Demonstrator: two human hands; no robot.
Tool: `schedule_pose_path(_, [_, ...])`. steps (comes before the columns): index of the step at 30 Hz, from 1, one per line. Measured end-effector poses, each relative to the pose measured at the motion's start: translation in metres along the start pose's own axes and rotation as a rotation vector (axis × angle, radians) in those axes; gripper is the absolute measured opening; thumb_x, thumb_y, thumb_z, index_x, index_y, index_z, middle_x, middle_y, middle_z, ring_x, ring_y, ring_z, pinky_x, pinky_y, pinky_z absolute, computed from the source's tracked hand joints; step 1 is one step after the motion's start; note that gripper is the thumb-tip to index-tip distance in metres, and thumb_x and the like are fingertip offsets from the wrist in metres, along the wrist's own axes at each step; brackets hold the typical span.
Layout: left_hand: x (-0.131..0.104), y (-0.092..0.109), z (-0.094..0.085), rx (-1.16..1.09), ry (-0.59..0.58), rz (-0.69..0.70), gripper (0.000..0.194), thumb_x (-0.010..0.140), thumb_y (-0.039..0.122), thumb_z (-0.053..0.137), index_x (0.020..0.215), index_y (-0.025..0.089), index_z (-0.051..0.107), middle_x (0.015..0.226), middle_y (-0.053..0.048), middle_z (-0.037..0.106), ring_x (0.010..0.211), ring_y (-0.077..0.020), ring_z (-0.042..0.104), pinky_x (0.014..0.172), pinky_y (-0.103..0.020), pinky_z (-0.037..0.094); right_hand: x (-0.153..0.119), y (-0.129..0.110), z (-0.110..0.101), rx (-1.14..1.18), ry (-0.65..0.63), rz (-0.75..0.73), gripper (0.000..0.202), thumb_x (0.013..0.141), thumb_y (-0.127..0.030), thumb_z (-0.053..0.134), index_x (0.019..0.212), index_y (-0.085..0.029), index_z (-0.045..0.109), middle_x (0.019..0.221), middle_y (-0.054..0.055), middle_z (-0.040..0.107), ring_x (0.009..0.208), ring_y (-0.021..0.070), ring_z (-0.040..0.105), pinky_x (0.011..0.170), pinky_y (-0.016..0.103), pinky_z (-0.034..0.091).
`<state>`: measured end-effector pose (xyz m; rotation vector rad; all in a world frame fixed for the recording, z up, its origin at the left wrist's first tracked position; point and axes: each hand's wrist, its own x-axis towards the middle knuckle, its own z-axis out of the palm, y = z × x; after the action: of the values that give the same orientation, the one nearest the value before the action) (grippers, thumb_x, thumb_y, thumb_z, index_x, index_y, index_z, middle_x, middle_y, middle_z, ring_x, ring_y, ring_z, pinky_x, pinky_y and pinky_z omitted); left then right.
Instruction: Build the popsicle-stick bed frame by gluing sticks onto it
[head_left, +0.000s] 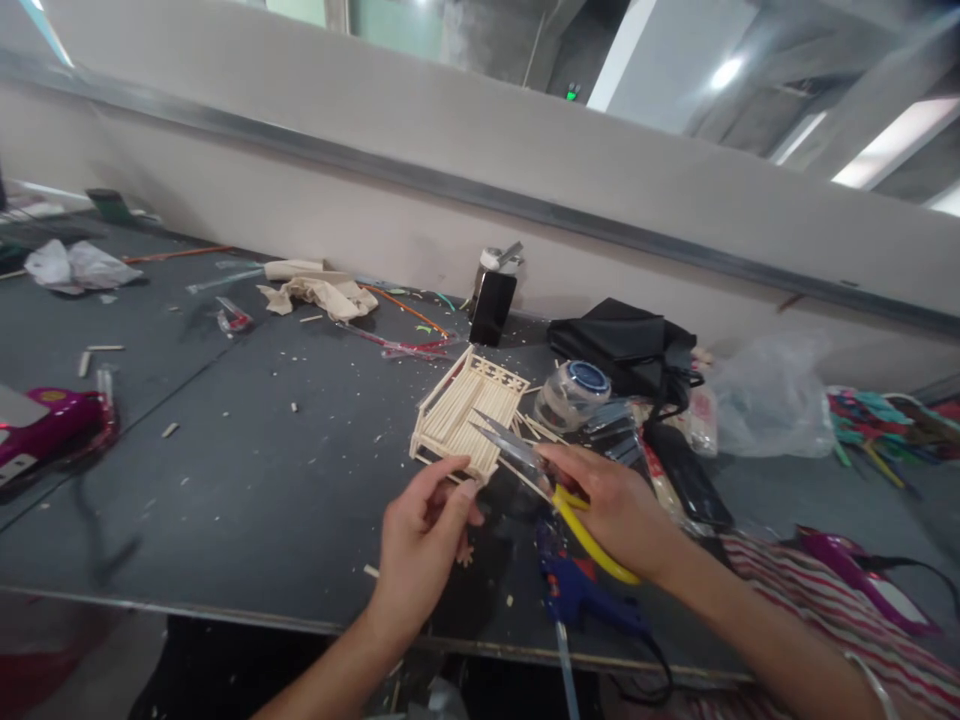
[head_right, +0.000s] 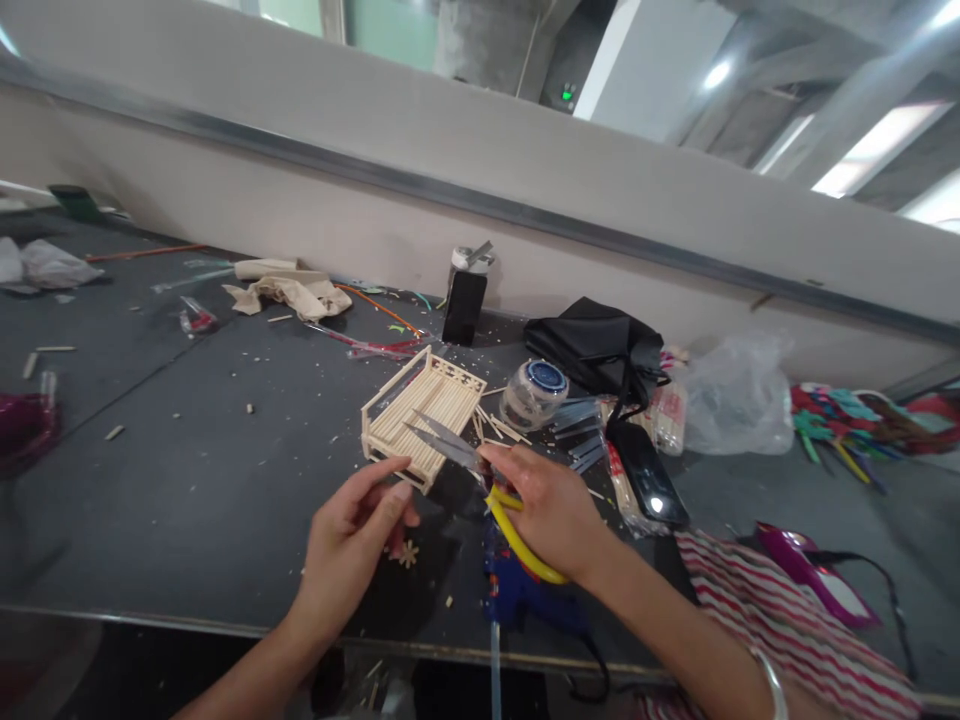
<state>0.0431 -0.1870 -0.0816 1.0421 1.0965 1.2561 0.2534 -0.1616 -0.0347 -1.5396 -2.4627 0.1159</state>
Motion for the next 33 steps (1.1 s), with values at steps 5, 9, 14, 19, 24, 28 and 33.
schedule_pose_path(5, [0.024,0.015,-0.046,0.297,0.314,0.277,0.034,0.078,0.031,0.064,0.110,0.020,0.058,0.080,0.001,0.056,0.064,-0.0089,0.051,0.061,-0.021,0.044,-0.002,-0.019,-0.003,-0.074,-0.023,0.022,0.032,0.085,-0.021,0.051,0.116,-0.024,0.059,0.111,0.006,0.069,0.092,0.0194,0.068,0.076,0.030,0.053])
schedule_pose_path(9, [0.056,0.020,-0.065,0.411,0.038,0.298,0.031,0.076,0.028,0.065,0.107,0.022,0.064,0.099,-0.003,0.059,0.076,-0.0124,0.054,0.070,-0.026,0.045,-0.001,-0.036,-0.008,-0.102,-0.055,0.062,0.027,0.086,-0.024,0.051,0.111,-0.026,0.060,0.106,0.004,0.071,0.086,0.0193,0.069,0.073,0.030,0.053])
schedule_pose_path(14, [0.070,0.015,-0.065,0.347,-0.158,0.303,0.016,0.078,0.029,0.064,0.089,0.019,0.069,0.094,-0.005,0.061,0.077,-0.0140,0.054,0.069,-0.027,0.043,0.000,-0.049,-0.013,-0.139,-0.131,0.117,0.024,0.085,-0.025,0.054,0.107,-0.028,0.061,0.093,0.001,0.074,0.080,0.0193,0.070,0.067,0.028,0.051])
schedule_pose_path(19, [0.070,0.008,-0.061,0.271,-0.129,0.326,0.013,0.076,0.030,0.067,0.082,0.019,0.070,0.087,-0.004,0.060,0.074,-0.0133,0.054,0.065,-0.025,0.043,0.000,-0.053,-0.016,-0.277,-0.139,0.089,0.030,0.081,-0.022,0.058,0.110,-0.028,0.061,0.089,0.001,0.073,0.076,0.0198,0.069,0.064,0.028,0.048])
schedule_pose_path(24, [0.069,0.008,-0.059,0.133,-0.133,0.291,0.013,0.073,0.028,0.069,0.082,0.019,0.070,0.083,-0.003,0.058,0.069,-0.0114,0.051,0.061,-0.023,0.041,0.008,-0.052,-0.019,-0.345,-0.149,0.029,0.029,0.079,-0.022,0.059,0.107,-0.029,0.062,0.080,0.000,0.070,0.071,0.0189,0.066,0.058,0.026,0.042])
schedule_pose_path(28, [0.069,0.012,-0.058,0.072,-0.152,0.211,0.011,0.072,0.026,0.070,0.080,0.019,0.070,0.084,-0.003,0.061,0.075,-0.0123,0.054,0.065,-0.023,0.042,0.010,-0.050,-0.016,-0.337,-0.141,0.011,0.029,0.080,-0.023,0.058,0.108,-0.029,0.062,0.083,0.000,0.069,0.071,0.0180,0.065,0.059,0.026,0.040])
schedule_pose_path(33, [0.072,0.012,-0.059,0.073,-0.162,0.179,0.011,0.070,0.026,0.071,0.077,0.017,0.071,0.083,-0.002,0.062,0.076,-0.0124,0.055,0.067,-0.023,0.042,0.007,-0.049,-0.013,-0.347,-0.119,0.011,0.029,0.079,-0.021,0.057,0.107,-0.029,0.061,0.080,-0.001,0.068,0.069,0.0173,0.064,0.058,0.026,0.037])
